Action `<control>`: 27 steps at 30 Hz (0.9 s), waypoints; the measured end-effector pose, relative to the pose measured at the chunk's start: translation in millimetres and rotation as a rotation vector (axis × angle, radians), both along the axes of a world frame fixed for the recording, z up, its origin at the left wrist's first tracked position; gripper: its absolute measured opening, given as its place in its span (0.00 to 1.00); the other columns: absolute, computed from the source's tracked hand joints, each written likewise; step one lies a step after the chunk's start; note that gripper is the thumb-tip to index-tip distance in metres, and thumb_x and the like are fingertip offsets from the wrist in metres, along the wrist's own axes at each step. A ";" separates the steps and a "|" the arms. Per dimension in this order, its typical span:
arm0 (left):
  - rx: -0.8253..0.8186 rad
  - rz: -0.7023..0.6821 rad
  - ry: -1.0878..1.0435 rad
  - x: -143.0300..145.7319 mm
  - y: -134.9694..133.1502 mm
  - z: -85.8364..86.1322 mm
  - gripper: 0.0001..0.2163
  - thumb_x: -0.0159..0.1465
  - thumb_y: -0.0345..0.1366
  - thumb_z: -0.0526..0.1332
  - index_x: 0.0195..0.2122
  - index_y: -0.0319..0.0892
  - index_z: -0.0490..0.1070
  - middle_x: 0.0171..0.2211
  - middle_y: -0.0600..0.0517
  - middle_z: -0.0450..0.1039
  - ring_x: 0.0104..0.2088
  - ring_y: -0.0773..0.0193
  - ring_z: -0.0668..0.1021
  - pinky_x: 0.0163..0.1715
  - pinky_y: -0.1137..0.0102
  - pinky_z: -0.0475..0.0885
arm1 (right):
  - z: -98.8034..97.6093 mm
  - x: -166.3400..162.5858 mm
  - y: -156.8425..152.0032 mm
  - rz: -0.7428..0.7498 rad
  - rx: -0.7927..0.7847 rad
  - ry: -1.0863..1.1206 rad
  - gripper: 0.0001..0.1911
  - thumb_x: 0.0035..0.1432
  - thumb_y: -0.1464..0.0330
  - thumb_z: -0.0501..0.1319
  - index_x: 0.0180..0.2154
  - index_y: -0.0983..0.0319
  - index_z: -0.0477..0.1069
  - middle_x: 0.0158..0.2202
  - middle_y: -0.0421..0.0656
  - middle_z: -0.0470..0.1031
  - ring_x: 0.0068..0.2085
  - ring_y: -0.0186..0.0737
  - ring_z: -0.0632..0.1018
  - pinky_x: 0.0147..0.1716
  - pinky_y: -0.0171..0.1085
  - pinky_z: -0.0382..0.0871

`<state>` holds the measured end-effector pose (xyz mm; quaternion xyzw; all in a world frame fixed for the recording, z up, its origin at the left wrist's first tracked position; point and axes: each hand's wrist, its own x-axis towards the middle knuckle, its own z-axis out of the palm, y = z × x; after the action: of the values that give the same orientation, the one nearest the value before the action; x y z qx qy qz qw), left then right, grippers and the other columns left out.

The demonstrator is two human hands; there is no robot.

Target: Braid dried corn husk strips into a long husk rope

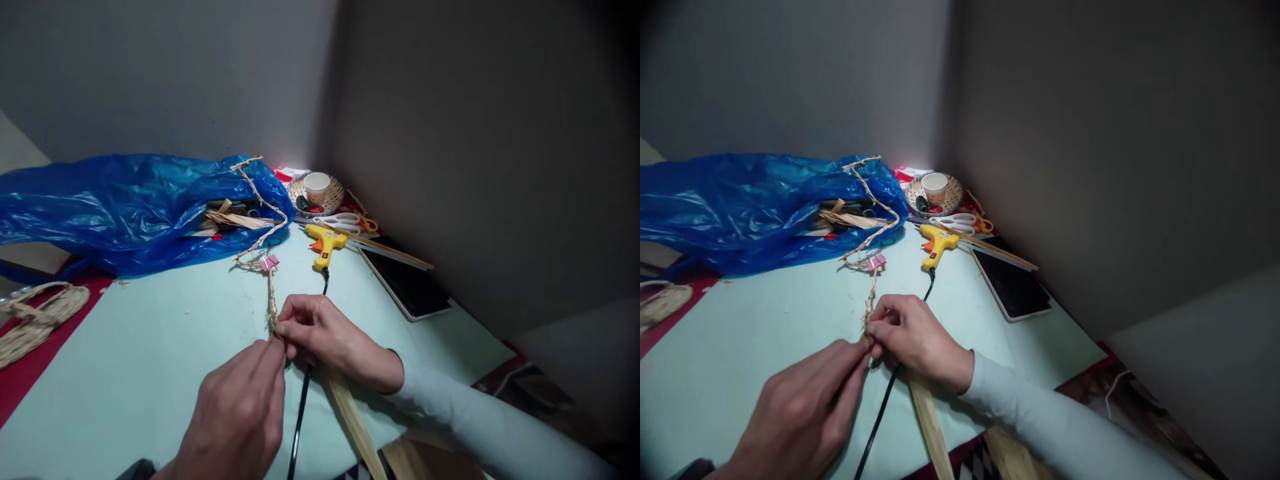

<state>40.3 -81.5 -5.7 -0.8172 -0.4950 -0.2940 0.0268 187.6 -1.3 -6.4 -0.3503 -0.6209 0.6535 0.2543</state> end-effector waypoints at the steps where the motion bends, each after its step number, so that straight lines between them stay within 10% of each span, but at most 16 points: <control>1: 0.112 -0.018 0.084 1.9 -2.2 -7.5 0.10 0.63 0.24 0.53 0.36 0.35 0.74 0.24 0.48 0.74 0.23 0.60 0.77 0.26 0.68 0.71 | 0.7 0.5 0.3 0.001 -0.040 0.018 0.06 0.60 0.70 0.58 0.30 0.63 0.67 0.19 0.35 0.67 0.16 0.26 0.60 0.16 0.28 0.53; 5: 0.303 -0.011 0.308 5.9 -7.5 -24.4 0.14 0.62 0.21 0.53 0.45 0.25 0.73 0.30 0.39 0.78 0.29 0.53 0.79 0.29 0.63 0.73 | 6.8 0.6 -1.1 -0.028 -0.145 0.097 0.06 0.56 0.69 0.63 0.29 0.65 0.68 0.22 0.37 0.71 0.19 0.25 0.61 0.18 0.28 0.50; 10: 0.033 -0.008 -0.037 -1.3 -0.9 4.7 0.08 0.65 0.30 0.58 0.29 0.41 0.73 0.25 0.51 0.74 0.27 0.60 0.76 0.30 0.66 0.69 | 11.2 0.8 -3.0 -0.028 -0.218 0.162 0.09 0.54 0.67 0.66 0.29 0.66 0.68 0.26 0.40 0.74 0.19 0.24 0.59 0.17 0.28 0.47; 13: -0.311 0.279 -0.350 -12.1 13.0 22.6 0.08 0.66 0.36 0.58 0.30 0.43 0.72 0.29 0.52 0.74 0.31 0.60 0.75 0.34 0.65 0.66 | 10.9 2.9 -3.9 -0.026 -0.232 0.222 0.11 0.55 0.66 0.66 0.30 0.65 0.67 0.25 0.39 0.73 0.19 0.24 0.57 0.17 0.28 0.46; 18: -1.033 0.041 -1.027 -14.4 28.9 19.4 0.06 0.66 0.40 0.58 0.37 0.43 0.68 0.24 0.59 0.66 0.22 0.71 0.67 0.25 0.74 0.61 | 10.3 5.7 -5.3 0.000 -0.231 0.157 0.11 0.57 0.64 0.65 0.34 0.64 0.67 0.18 0.31 0.62 0.19 0.25 0.57 0.18 0.28 0.48; 22: -1.076 0.117 -1.074 -10.9 29.3 13.8 0.06 0.63 0.38 0.61 0.36 0.40 0.70 0.23 0.59 0.66 0.18 0.74 0.56 0.19 0.74 0.48 | 10.8 8.6 -7.3 0.020 0.064 -0.028 0.07 0.62 0.67 0.59 0.35 0.65 0.69 0.24 0.38 0.72 0.23 0.28 0.64 0.23 0.29 0.56; 27: -1.033 0.253 -1.024 -15.6 30.8 12.3 0.07 0.58 0.37 0.65 0.34 0.38 0.76 0.22 0.57 0.70 0.22 0.71 0.65 0.23 0.74 0.56 | 15.7 14.8 -11.7 -0.008 0.456 -0.326 0.10 0.64 0.68 0.55 0.33 0.64 0.73 0.26 0.40 0.76 0.26 0.31 0.69 0.27 0.31 0.56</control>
<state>24.7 -50.7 6.6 -0.4227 -0.6115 -0.3628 -0.5620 202.5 -13.0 9.3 -0.3870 -0.7833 0.4308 0.2262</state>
